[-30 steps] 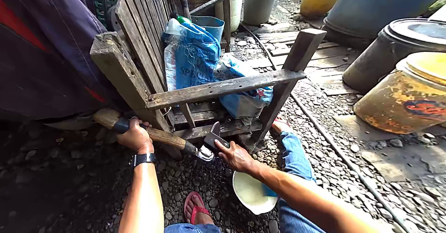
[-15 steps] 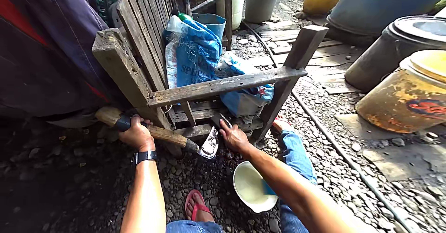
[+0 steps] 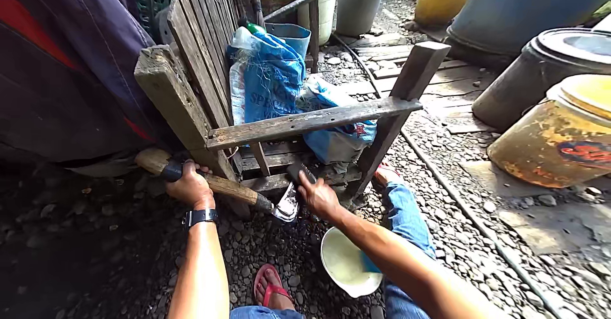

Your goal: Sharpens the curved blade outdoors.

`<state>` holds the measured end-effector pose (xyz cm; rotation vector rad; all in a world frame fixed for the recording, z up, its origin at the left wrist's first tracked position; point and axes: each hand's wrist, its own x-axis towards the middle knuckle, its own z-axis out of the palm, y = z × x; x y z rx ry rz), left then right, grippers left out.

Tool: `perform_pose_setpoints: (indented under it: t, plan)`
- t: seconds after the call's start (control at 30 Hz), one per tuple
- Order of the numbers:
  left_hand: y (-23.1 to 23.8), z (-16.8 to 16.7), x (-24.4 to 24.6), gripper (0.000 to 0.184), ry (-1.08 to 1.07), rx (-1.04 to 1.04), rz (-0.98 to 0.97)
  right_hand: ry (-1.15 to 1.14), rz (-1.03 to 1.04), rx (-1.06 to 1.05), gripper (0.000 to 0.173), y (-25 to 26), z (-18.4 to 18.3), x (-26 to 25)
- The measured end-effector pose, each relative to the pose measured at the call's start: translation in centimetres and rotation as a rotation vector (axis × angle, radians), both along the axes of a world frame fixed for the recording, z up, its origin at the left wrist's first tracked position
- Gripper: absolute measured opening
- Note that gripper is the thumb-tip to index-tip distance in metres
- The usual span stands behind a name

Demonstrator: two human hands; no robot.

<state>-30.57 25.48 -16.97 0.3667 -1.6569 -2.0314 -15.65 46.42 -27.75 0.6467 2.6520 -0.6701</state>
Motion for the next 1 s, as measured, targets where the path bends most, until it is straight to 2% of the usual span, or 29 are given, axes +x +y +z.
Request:
perform_pose_setpoints:
  t: [0.1, 0.3, 0.47, 0.63, 0.73, 0.83, 0.9, 1.0]
  plan:
    - [-0.1, 0.2, 0.0, 0.016, 0.002, -0.009, -0.004, 0.024, 0.214, -0.024, 0.060, -0.8, -0.9, 2.9]
    - [-0.3, -0.3, 0.0, 0.012, 0.027, -0.003, -0.010, -0.067, -0.073, 0.033, 0.059, 1.0, 1.0, -2.2]
    - [-0.3, -0.2, -0.2, 0.013, 0.026, 0.000, -0.012, 0.003, 0.171, 0.034, 0.059, -0.7, -0.2, 2.1]
    - [-0.5, -0.6, -0.3, 0.012, 0.044, 0.013, -0.023, -0.085, -0.035, 0.050, 0.059, 1.6, 1.8, -2.7]
    - [-0.4, -0.4, -0.3, 0.010, 0.034, 0.006, -0.016, 0.005, 0.066, 0.054, 0.058, 0.5, 0.6, 0.1]
    - [-0.6, -0.5, -0.2, 0.012, 0.035, 0.015, -0.026, -0.007, 0.159, 0.059, 0.059, 0.2, 0.2, 2.3]
    - [-0.7, -0.9, -0.1, 0.013, 0.040, 0.024, -0.033, 0.014, 0.073, 0.074, 0.059, 1.1, 0.5, 0.6]
    - [-0.7, -0.6, 0.0, 0.014, 0.048, 0.017, -0.028, -0.077, -0.032, 0.080, 0.058, 1.8, 1.6, -2.6]
